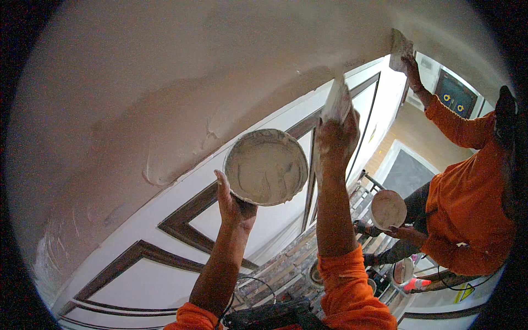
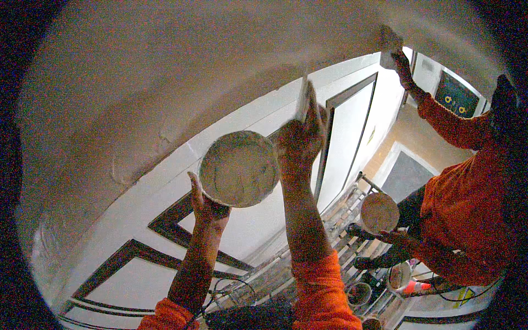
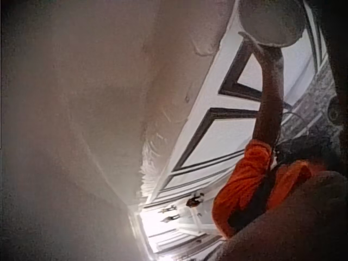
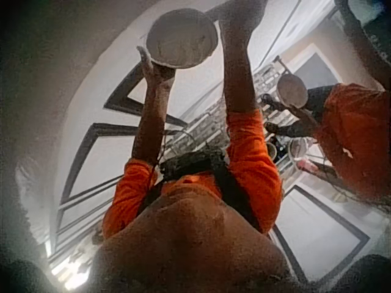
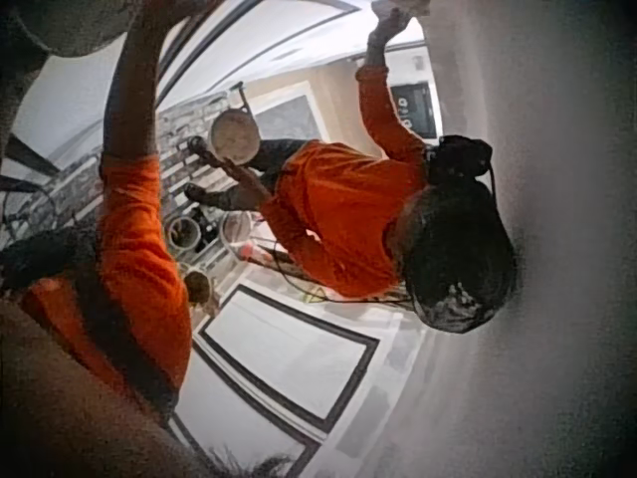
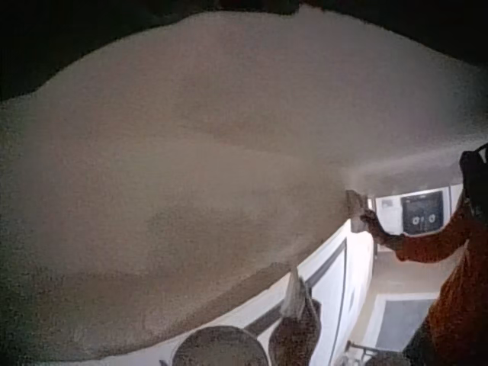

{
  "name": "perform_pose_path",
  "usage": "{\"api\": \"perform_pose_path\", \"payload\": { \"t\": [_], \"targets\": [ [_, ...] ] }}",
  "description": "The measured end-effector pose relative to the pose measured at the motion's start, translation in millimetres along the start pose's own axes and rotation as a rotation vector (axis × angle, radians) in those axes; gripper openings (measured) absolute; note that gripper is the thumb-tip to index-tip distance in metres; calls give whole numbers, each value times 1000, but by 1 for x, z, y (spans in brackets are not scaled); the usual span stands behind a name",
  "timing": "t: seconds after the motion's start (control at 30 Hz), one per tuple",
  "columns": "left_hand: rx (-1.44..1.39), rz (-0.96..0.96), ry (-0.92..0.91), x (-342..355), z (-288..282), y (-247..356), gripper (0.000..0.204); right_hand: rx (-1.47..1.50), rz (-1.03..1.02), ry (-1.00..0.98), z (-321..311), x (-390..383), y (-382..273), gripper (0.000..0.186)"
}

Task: The person applies joint compound to wall molding using a putty knife, scraping material from a mud tray and smoothing it over the seams and edges.

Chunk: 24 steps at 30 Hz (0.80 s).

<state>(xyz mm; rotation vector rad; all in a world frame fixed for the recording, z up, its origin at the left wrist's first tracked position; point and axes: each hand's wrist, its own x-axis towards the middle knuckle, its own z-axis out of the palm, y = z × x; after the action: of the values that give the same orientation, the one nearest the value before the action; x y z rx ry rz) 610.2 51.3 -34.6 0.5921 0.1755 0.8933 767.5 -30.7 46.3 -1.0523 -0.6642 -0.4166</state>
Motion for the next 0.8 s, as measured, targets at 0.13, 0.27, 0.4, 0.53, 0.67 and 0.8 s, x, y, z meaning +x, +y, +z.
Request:
{"api": "perform_pose_path", "payload": {
  "t": [0.13, 0.27, 0.4, 0.53, 0.67, 0.8],
  "targets": [
    [-38, 43, -68, -3, 3, 6, 72, -243, -210, -108, 31, -39, -43, 44],
    [-74, -18, -110, -1, -4, 2, 74, -73, -288, -301, 17, -108, -62, 39],
    [-26, 30, -22, -9, -9, 13, 76, -347, -479, -51, 10, -58, -45, 43],
    [3, 38, 9, -22, 4, 22, 75, -394, -566, -31, 45, -14, 4, 26],
    [-28, 77, -94, -24, -8, 30, 74, -142, -489, -356, 26, -76, 2, 26],
    [62, 55, 27, -35, -8, 37, 71, -426, -335, -30, 11, -53, -14, 35]
  ]
}}
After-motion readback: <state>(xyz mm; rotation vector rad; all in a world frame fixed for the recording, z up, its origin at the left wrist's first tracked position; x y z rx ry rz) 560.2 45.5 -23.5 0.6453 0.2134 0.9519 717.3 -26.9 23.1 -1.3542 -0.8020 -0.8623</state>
